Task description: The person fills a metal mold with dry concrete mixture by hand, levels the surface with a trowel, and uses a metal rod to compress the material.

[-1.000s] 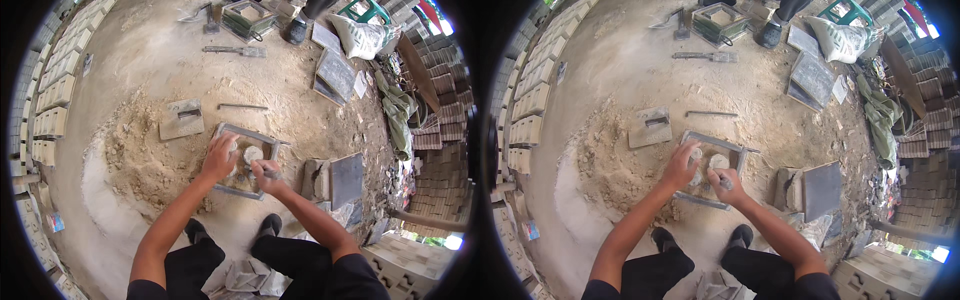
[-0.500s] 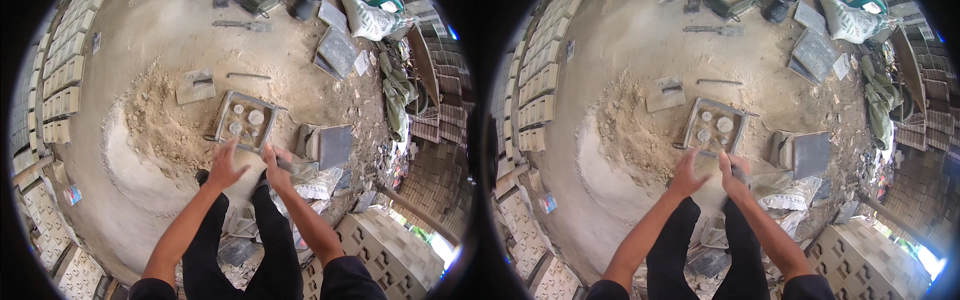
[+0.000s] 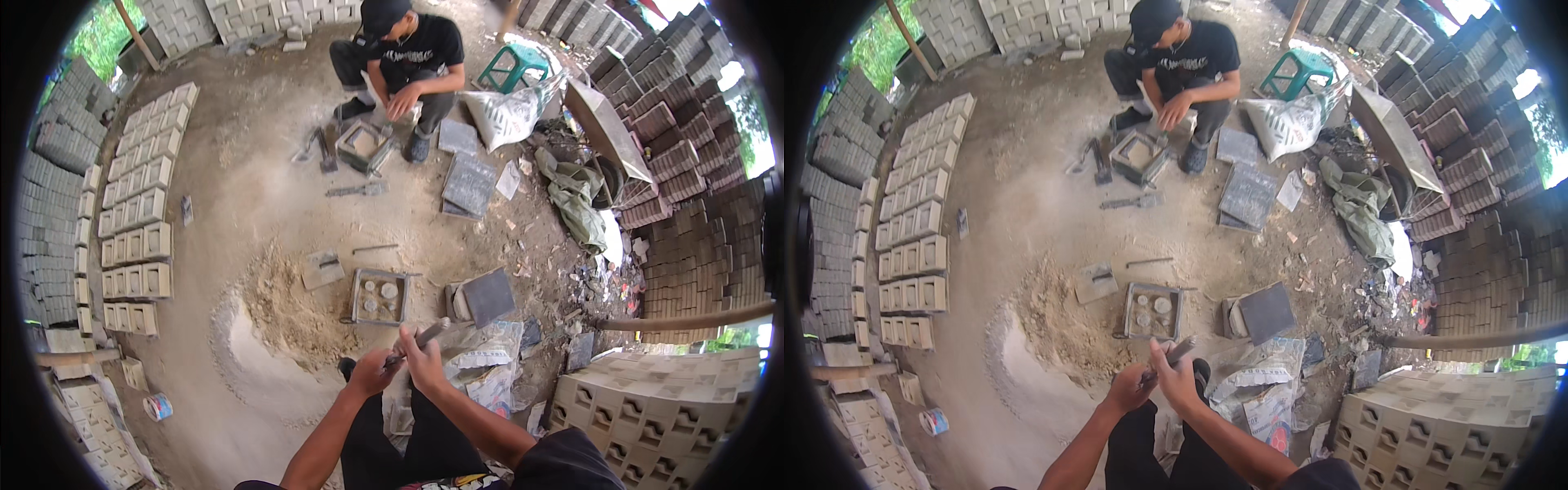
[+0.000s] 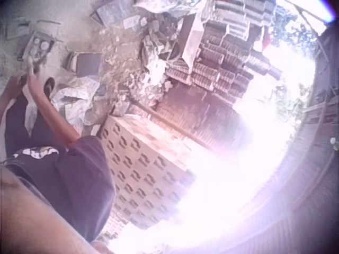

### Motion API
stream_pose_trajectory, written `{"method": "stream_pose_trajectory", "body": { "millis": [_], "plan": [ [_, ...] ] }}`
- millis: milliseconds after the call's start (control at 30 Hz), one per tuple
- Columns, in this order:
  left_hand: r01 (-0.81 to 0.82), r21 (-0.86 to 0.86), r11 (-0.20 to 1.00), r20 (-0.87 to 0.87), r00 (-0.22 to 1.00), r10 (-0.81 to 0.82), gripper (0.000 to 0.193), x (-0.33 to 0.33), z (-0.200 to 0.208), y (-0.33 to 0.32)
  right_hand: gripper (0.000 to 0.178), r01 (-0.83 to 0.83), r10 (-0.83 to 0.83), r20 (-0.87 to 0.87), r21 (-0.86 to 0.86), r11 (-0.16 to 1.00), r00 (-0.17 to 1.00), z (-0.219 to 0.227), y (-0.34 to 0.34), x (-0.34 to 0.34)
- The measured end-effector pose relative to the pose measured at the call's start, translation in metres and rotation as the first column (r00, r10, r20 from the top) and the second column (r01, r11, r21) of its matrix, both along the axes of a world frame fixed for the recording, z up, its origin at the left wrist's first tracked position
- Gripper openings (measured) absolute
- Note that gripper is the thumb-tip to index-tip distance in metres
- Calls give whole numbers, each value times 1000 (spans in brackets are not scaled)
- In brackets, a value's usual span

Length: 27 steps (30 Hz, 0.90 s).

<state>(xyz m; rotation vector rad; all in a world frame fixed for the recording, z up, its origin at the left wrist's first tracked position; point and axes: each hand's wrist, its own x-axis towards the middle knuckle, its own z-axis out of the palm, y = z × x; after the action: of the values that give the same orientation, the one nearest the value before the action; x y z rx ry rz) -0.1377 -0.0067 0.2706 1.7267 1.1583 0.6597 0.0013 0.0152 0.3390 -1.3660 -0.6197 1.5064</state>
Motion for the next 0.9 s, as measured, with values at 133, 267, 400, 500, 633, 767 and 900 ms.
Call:
{"method": "stream_pose_trajectory", "body": {
  "millis": [133, 267, 400, 500, 633, 767, 900],
  "plan": [
    [-161, -34, 986, -143, 978, 155, 32, 4, 89, 0, 34, -94, 49, 169, 268, 959, 984, 66, -14, 9],
    [-432, -244, 868, 120, 875, 469, 44, 25, 142, 9, 49, -205, 100, 335, 292, 934, 937, 97, -39, 35],
    [-441, -456, 773, 405, 670, 622, 35, 52, 165, 20, 62, -558, 292, 630, 275, 783, 720, 147, -69, 70],
    [-355, -551, 755, 610, 447, 655, 34, 88, 200, 13, 65, -596, 251, 694, 311, 740, 674, 164, -89, 92],
    [-98, -608, 788, 710, 376, 595, 28, 103, 215, -6, 36, -459, 151, 669, 312, 832, 728, 165, -88, 122],
    [91, -582, 808, 785, 325, 528, 38, 98, 234, -13, 30, -458, 211, 643, 244, 855, 736, 191, -92, 141],
    [192, -489, 851, 863, 247, 440, 45, 68, 265, -9, 33, -334, 168, 461, 306, 892, 871, 194, -102, 134]
  ]
}}
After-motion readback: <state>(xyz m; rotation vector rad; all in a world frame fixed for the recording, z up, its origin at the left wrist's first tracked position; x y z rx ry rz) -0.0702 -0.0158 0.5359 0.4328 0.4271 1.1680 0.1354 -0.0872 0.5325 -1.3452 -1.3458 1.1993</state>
